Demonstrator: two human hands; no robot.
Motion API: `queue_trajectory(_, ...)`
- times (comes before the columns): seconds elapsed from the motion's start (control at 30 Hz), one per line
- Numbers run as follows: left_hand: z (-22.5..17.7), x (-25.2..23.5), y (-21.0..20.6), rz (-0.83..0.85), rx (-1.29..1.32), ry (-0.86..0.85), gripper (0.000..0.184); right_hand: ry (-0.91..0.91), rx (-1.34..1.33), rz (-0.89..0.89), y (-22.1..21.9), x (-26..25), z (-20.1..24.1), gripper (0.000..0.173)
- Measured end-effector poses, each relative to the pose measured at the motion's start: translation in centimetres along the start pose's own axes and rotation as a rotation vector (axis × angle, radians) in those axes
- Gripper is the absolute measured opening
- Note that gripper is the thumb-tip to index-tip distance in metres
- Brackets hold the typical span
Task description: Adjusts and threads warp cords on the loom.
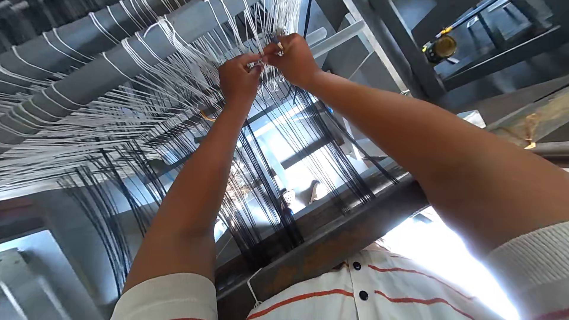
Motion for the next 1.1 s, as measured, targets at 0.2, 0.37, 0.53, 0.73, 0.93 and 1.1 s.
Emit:
queue_trajectory(0.2,-0.1,-0.4,-0.2,-0.037,0.030,-0.025,0.023,-0.015,-0.001,-0.008,0.0,0.0,-0.2,0.015)
queue_trajectory(0.37,0.1,-0.3,-0.2,-0.060,0.042,-0.055,0.020,-0.007,-0.009,-0.019,0.1,0.0,-0.2,0.014)
queue_trajectory(0.53,-0.1,-0.2,-0.1,-0.077,0.086,-0.100,0.019,-0.013,0.026,-0.006,0.0,0.2,0.2,0.018)
queue_trajectory(0.73,-0.1,0.1,0.0,-0.110,0.109,-0.124,0.017,-0.015,0.032,0.003,-0.1,0.3,0.2,0.019)
queue_trajectory(0.93,0.2,0.4,0.3,-0.155,0.140,-0.118,0.016,-0.032,0.052,-0.009,0.3,0.3,0.3,0.022)
queue_trajectory(1.1,0.9,1.2,-0.5,-0.110,0.214,-0.102,0.017,-0.033,0.044,-0.044,0.2,0.3,-0.1,0.023)
Point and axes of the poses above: each hand's wrist, its own x-axis away from the middle knuckle, its own y-axis out of the back of the hand, z = x × y, the point moved 9 cm from there along -x, towards the middle knuckle, and after that the axes turned 12 degrees about -x, right-handed, at the moved point
